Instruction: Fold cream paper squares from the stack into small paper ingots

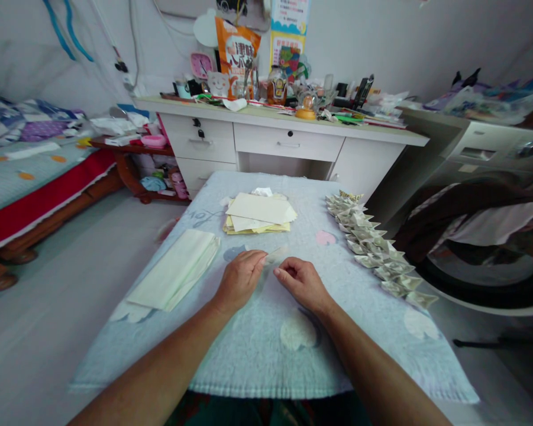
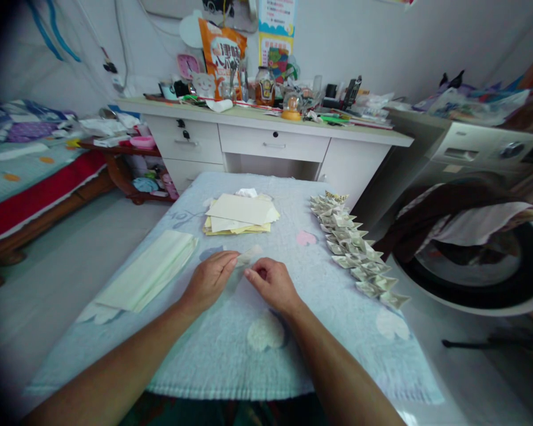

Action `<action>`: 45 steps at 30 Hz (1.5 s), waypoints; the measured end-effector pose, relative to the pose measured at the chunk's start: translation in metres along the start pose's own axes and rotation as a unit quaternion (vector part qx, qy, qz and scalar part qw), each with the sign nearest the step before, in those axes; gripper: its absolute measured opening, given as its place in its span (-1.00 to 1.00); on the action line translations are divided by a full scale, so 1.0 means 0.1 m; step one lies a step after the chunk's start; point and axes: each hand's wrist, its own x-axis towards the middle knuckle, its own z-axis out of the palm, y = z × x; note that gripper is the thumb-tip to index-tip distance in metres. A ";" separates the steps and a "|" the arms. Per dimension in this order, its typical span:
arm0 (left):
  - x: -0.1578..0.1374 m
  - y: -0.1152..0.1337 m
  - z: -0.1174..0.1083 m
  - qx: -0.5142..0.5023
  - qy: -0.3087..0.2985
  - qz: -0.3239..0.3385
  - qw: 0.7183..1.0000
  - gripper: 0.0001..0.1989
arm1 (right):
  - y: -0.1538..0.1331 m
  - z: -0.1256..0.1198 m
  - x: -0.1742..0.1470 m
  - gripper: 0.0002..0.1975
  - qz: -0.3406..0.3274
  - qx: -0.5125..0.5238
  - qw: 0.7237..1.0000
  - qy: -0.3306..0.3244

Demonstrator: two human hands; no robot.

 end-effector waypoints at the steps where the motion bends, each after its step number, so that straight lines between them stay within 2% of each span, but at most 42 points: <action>1: -0.01 0.02 0.01 -0.007 0.001 0.002 1.000 -0.69 | 0.00 0.02 0.00 -0.74 0.001 0.027 1.000 -0.007; 6: -0.04 0.10 0.04 -0.071 -0.030 0.024 0.997 -0.69 | -0.03 0.04 0.01 -0.77 -0.001 0.150 0.989 0.002; 12: -0.04 0.07 0.04 -0.158 -0.057 0.002 0.986 -0.67 | -0.03 0.02 0.02 -0.75 0.002 0.201 0.980 0.000; 20: -0.03 0.08 0.05 -0.181 -0.045 0.002 0.982 -0.68 | 0.05 0.05 0.03 -0.72 -0.010 0.173 0.985 0.024; 31: -0.03 0.07 0.04 -0.230 -0.036 -0.026 0.972 -0.70 | 0.03 0.03 0.03 -0.71 -0.010 0.178 0.984 0.027; 38: -0.02 0.10 0.02 -0.225 -0.029 -0.021 0.974 -0.74 | 0.05 0.03 0.02 -0.76 -0.014 0.155 0.987 0.030; 45: -0.06 0.09 0.05 -0.275 -0.048 -0.082 0.957 -0.67 | 0.07 0.08 0.03 -0.80 0.002 0.070 0.994 0.080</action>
